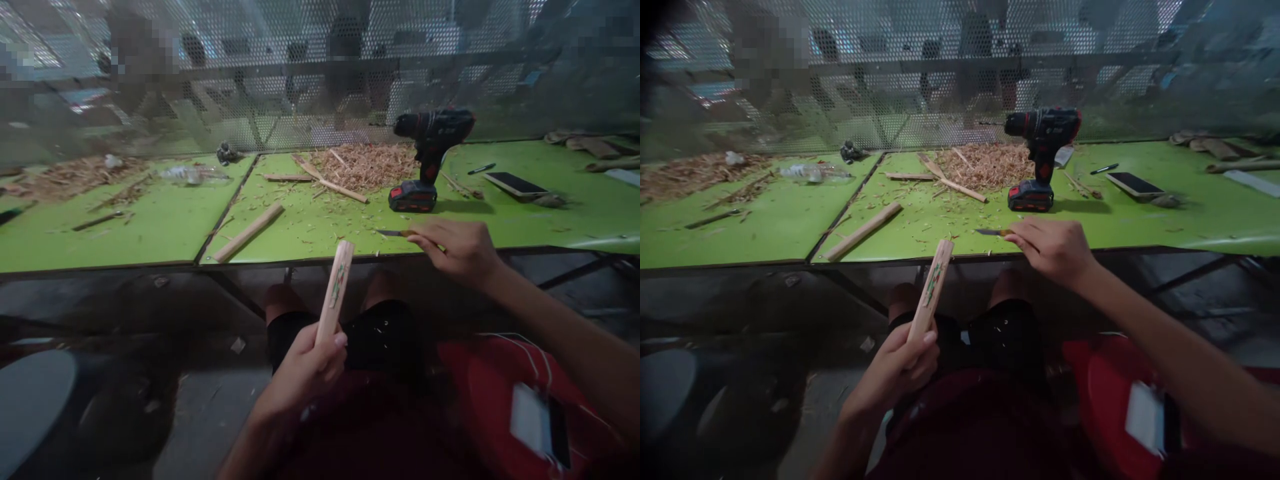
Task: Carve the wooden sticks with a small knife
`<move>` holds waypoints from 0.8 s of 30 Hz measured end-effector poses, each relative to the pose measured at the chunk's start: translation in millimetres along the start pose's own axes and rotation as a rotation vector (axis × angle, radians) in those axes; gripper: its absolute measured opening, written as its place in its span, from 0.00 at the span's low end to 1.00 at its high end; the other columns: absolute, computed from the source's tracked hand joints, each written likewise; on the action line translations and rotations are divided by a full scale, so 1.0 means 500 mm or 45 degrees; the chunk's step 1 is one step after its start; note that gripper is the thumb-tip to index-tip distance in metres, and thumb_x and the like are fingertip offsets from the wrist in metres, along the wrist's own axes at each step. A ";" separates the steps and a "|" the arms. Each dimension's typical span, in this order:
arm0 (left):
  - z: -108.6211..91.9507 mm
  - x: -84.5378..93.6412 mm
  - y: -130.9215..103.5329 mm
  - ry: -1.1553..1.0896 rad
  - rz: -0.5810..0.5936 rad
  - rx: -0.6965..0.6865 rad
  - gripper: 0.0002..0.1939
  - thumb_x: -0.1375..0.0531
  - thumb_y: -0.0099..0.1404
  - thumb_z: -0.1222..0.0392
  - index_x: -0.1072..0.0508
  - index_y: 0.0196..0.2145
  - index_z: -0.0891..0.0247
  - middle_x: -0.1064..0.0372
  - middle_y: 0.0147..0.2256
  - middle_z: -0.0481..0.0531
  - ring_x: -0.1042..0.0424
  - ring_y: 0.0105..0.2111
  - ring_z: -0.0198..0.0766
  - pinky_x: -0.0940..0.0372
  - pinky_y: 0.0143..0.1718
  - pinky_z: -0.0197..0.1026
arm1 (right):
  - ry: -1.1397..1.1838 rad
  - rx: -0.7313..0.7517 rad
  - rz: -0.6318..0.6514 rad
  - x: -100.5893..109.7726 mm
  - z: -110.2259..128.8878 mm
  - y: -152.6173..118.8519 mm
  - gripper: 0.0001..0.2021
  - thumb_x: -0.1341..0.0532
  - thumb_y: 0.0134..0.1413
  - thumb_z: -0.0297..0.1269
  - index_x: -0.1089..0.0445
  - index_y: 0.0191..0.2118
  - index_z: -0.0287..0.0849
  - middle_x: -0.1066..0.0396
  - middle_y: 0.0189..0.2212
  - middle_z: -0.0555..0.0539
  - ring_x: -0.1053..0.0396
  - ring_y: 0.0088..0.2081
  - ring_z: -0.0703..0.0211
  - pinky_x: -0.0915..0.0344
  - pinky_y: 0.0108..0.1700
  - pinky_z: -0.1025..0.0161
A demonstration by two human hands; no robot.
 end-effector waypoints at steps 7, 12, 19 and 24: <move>-0.002 -0.005 0.013 0.075 0.018 -0.034 0.19 0.37 0.63 0.48 0.43 0.28 0.60 0.54 0.15 0.35 0.59 0.13 0.22 0.62 0.13 0.28 | 0.064 0.376 -0.033 -0.043 0.166 -0.039 0.12 0.47 0.68 0.35 0.27 0.42 0.36 0.29 0.25 0.49 0.34 0.24 0.65 0.46 0.26 0.65; 0.000 -0.002 0.013 0.223 -0.008 -0.052 0.19 0.37 0.63 0.48 0.42 0.28 0.61 0.51 0.16 0.37 0.56 0.14 0.23 0.60 0.14 0.28 | -0.071 0.357 -0.115 -0.055 0.154 -0.025 0.12 0.46 0.68 0.36 0.26 0.41 0.37 0.29 0.25 0.50 0.36 0.24 0.66 0.48 0.26 0.64; 0.011 0.005 0.015 0.207 0.005 -0.030 0.17 0.39 0.65 0.49 0.42 0.29 0.61 0.52 0.16 0.36 0.57 0.14 0.23 0.61 0.14 0.28 | -0.128 0.326 -0.023 -0.067 0.107 0.004 0.15 0.47 0.69 0.39 0.25 0.41 0.40 0.25 0.28 0.48 0.33 0.28 0.65 0.47 0.28 0.64; 0.008 0.005 0.003 0.185 -0.026 0.001 0.18 0.38 0.64 0.47 0.42 0.29 0.60 0.53 0.15 0.35 0.57 0.14 0.23 0.61 0.14 0.29 | -0.134 0.226 0.055 -0.072 0.078 0.020 0.17 0.48 0.69 0.42 0.23 0.38 0.41 0.25 0.28 0.47 0.32 0.28 0.64 0.49 0.27 0.64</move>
Point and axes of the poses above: each hand's wrist, its own y-axis towards the middle knuckle, its own x-axis out of the back of the hand, z = x × y, the point moved 2 cm from there along y, towards the middle knuckle
